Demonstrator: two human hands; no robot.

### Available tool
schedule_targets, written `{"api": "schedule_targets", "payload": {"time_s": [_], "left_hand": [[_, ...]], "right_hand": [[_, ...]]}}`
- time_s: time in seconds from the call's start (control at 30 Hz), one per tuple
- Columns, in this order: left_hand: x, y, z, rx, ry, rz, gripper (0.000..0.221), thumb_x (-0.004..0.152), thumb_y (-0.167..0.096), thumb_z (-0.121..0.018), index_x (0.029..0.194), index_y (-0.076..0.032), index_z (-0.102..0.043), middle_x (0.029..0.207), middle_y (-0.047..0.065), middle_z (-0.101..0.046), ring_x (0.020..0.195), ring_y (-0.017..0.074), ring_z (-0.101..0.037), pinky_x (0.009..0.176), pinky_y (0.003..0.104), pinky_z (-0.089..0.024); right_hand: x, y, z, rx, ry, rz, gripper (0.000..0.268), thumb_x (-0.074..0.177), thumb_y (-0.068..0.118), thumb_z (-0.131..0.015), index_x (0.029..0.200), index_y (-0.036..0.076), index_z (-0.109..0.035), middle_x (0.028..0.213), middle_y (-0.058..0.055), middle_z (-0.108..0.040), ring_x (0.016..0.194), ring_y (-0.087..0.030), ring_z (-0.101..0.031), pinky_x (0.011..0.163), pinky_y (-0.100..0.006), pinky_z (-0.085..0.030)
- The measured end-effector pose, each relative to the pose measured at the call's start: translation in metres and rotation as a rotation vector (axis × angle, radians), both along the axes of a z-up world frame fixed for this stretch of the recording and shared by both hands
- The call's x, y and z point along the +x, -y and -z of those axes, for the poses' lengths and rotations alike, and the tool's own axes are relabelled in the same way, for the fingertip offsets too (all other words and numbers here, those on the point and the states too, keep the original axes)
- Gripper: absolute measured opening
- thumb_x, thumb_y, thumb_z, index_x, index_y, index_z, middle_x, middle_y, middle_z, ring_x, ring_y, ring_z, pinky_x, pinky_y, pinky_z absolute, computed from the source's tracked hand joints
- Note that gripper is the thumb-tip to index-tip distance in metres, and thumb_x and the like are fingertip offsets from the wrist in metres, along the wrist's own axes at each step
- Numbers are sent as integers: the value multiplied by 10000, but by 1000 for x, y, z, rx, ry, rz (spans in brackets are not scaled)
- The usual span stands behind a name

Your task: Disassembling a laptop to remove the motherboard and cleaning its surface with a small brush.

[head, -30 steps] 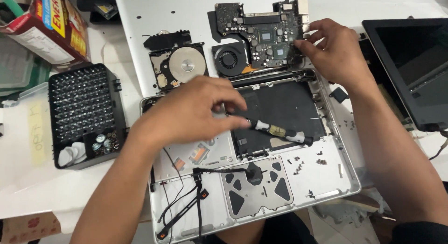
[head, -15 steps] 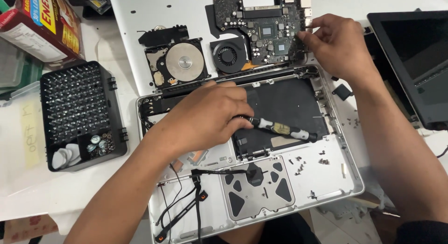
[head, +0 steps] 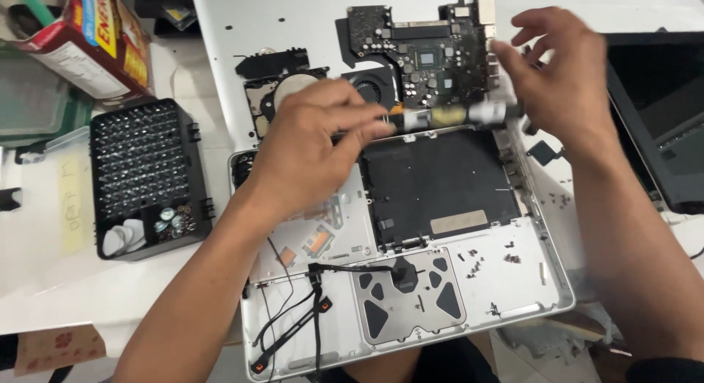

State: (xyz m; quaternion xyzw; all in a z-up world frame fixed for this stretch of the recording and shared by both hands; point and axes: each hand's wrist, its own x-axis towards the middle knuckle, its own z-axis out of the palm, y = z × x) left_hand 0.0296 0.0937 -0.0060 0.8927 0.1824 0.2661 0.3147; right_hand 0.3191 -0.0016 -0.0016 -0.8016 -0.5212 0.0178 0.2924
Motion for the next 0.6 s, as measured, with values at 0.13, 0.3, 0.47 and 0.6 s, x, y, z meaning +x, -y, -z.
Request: {"api": "schedule_targets", "payload": {"time_s": [0.13, 0.3, 0.47, 0.6], "left_hand": [[-7, -9, -8, 86, 430, -72, 160, 998, -135, -695, 1056, -6, -770, 819, 50, -628, 745, 161, -559, 647, 282, -483], [-15, -13, -17, 63, 558, -187, 202, 1007, -134, -686, 1089, 41, -748, 838, 54, -614, 785, 165, -585, 689, 271, -487], [-14, -15, -16, 100, 601, -151, 263, 1002, -193, -648, 1016, 52, -744, 822, 98, -638, 751, 187, -606, 633, 277, -525], [-13, -16, -10, 92, 602, -140, 208, 993, -165, -677, 1071, 16, -745, 831, 69, -633, 763, 173, -596, 661, 281, -525]], "right_hand": [[-11, 11, -9, 87, 173, -351, 54, 1085, 40, -745, 1126, 8, -757, 1030, -121, -741, 869, -196, -658, 712, -336, -522], [-65, 14, -21, -142, 66, -859, 197, 898, 162, -729, 1066, 66, -769, 979, -100, -814, 848, -211, -802, 828, -300, -679], [-113, 28, -13, -224, 330, -910, 222, 918, 207, -742, 1096, 85, -795, 955, -79, -786, 699, -244, -772, 687, -295, -723], [-123, 32, -6, -142, 435, -836, 160, 915, 167, -726, 1024, 77, -800, 949, -62, -735, 683, -254, -713, 586, -393, -632]]}}
